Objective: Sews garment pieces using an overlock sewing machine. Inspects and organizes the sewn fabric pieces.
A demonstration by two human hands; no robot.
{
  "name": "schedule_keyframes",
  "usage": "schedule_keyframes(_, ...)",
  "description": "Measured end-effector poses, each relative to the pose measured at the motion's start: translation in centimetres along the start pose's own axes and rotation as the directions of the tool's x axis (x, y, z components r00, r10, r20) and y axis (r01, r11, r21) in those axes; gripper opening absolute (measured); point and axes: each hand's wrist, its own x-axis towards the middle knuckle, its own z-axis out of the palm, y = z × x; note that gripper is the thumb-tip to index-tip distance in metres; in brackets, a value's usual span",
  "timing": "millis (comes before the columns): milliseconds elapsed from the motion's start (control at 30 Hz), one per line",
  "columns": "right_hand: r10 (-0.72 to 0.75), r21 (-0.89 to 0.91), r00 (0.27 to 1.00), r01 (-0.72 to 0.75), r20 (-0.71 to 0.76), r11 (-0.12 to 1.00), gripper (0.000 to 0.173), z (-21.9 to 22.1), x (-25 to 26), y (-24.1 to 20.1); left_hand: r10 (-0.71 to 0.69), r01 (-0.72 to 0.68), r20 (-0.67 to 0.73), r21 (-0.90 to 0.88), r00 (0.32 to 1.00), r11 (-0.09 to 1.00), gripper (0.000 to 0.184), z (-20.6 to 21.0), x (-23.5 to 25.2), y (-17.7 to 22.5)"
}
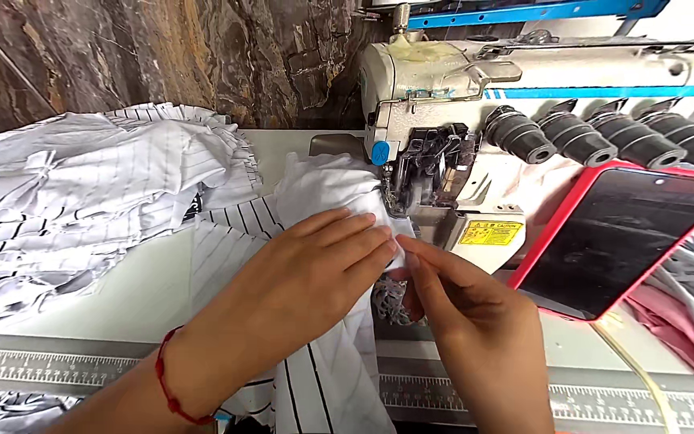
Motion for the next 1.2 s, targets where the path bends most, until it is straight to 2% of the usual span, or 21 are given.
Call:
schedule_keyframes(167, -0.048, -0.253, 0.998, 0.059, 0.048, 0.966, 0.031, -0.5, 0.5, -0.7, -0.043, 0.049, 0.12, -0.043, 0.992, 0.998, 0.039, -0.6, 1.1, -1.5)
schedule_keyframes(300, -0.065, -0.342, 0.993, 0.094, 0.095, 0.935, 0.036, -0.8, 0.6, -1.2, -0.075, 0.088, 0.203, -0.058, 0.976, 0.994, 0.039, -0.5, 2.2, -2.7)
schedule_keyframes(400, -0.063, -0.314, 0.986, 0.11, 0.156, 0.943, 0.036, -1.2, -0.2, -2.0, -0.126, 0.152, 0.251, -0.087, 0.96, 0.985, 0.04, -0.4, 2.9, -3.8)
schedule_keyframes(533, -0.026, -0.188, 0.979, 0.064, 0.2, 0.98, 0.031, -1.8, -1.4, -3.2, -0.186, 0.225, 0.31, -0.094, 0.932, 0.97, 0.049, 0.0, 2.6, -6.5)
schedule_keyframes(600, -0.02, -0.111, 0.977, 0.044, 0.213, 0.993, 0.03, -1.9, -1.8, -2.9, -0.222, 0.252, 0.271, -0.081, 0.936, 0.964, 0.048, -0.2, 1.3, -8.3)
schedule_keyframes(667, -0.033, -0.036, 0.979, 0.041, 0.203, 0.998, 0.029, -1.7, -1.8, -2.1, -0.237, 0.244, 0.151, -0.035, 0.96, 0.969, 0.035, -0.9, -0.6, -8.8)
schedule_keyframes(733, -0.025, 0.101, 0.974, 0.002, 0.225, 0.995, 0.032, -1.4, -1.6, -1.4, -0.218, 0.217, 0.037, 0.037, 0.975, 0.976, 0.022, -2.1, -2.4, -5.5)
schedule_keyframes(800, 0.019, 0.263, 0.949, -0.106, 0.315, 0.959, 0.036, -0.9, -1.4, -0.8, -0.218, 0.218, 0.017, 0.024, 0.976, 0.976, 0.025, -2.4, -3.1, 1.3)
schedule_keyframes(833, 0.045, 0.289, 0.942, -0.147, 0.332, 0.946, 0.035, -0.7, -1.4, -0.5, -0.22, 0.22, 0.019, -0.028, 0.975, 0.975, 0.023, -1.8, -2.6, 4.7)
schedule_keyframes(900, 0.096, 0.203, 0.965, -0.147, 0.243, 0.968, 0.031, -0.9, -1.1, 0.5, -0.253, 0.254, 0.03, -0.175, 0.967, 0.951, 0.019, 0.2, -1.9, 9.1)
schedule_keyframes(967, 0.157, 0.085, 0.979, -0.169, 0.133, 0.982, 0.032, -1.9, -0.2, 1.7, -0.314, 0.311, 0.032, -0.274, 0.949, 0.91, 0.028, 1.5, -2.2, 10.2)
schedule_keyframes(1067, 0.25, -0.025, 0.967, -0.249, 0.049, 0.968, 0.035, -2.9, 1.3, 2.7, -0.39, 0.368, -0.032, -0.263, 0.92, 0.892, 0.025, 2.6, -3.7, 10.1)
schedule_keyframes(1133, 0.295, 0.029, 0.955, -0.296, 0.042, 0.955, 0.035, -3.3, 1.8, 2.5, -0.429, 0.408, -0.073, -0.2, 0.9, 0.891, 0.024, 2.9, -4.4, 9.6)
schedule_keyframes(1200, 0.318, 0.123, 0.947, -0.321, 0.047, 0.939, 0.038, -3.4, 1.4, 2.2, -0.459, 0.448, -0.073, -0.132, 0.885, 0.884, 0.033, 3.0, -4.9, 9.3)
